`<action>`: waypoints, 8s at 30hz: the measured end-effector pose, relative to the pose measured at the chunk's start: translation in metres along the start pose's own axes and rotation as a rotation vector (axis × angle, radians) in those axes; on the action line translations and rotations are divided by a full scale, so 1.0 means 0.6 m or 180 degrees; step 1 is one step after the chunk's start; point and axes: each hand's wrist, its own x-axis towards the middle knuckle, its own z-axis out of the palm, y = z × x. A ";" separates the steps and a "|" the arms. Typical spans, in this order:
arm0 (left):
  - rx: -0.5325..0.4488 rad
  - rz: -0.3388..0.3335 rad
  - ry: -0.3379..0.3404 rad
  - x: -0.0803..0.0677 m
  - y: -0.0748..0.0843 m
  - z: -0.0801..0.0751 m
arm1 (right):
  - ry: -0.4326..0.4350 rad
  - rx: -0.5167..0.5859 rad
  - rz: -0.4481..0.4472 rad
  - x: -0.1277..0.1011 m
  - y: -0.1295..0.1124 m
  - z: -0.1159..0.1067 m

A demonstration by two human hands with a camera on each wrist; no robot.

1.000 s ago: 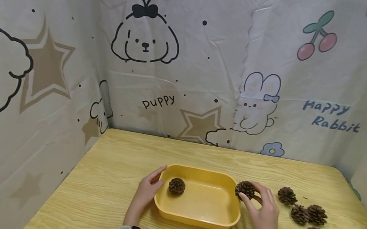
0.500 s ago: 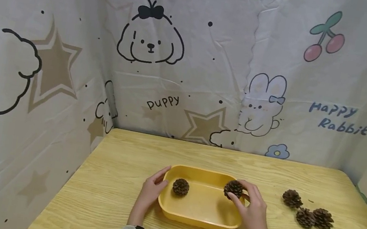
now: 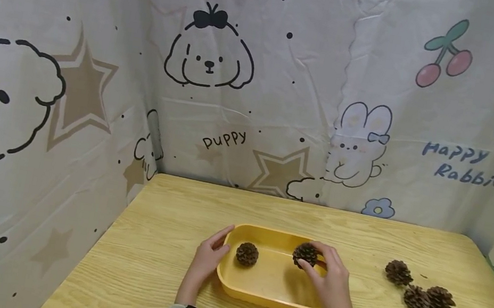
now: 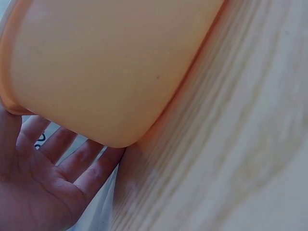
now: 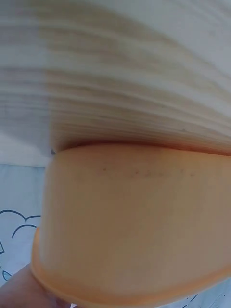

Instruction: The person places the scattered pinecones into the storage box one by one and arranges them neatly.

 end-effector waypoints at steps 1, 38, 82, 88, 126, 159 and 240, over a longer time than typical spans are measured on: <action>-0.0001 -0.0005 0.0002 0.000 0.000 0.000 | -0.0028 0.0015 0.0015 0.001 0.000 0.002; 0.0000 -0.0021 0.0016 -0.028 0.060 -0.003 | -0.0719 -0.0329 -0.0203 0.025 -0.024 0.069; 0.0027 -0.0053 0.0032 -0.003 0.007 0.000 | -0.1286 -0.0679 -0.0660 0.029 -0.046 0.111; -0.0029 -0.0057 -0.0017 -0.020 0.047 -0.006 | -0.1289 -0.0630 -0.0596 0.029 -0.046 0.111; 0.0069 -0.0042 0.0102 0.007 -0.004 0.005 | 0.0254 -0.0358 -0.0825 0.007 -0.019 0.034; 0.0135 -0.0241 0.0071 0.012 -0.003 -0.001 | 0.0550 -0.0820 -0.0168 -0.083 0.038 -0.144; 0.0046 -0.0107 0.0060 0.016 -0.001 0.000 | 0.0244 -0.0798 0.0626 -0.145 0.058 -0.194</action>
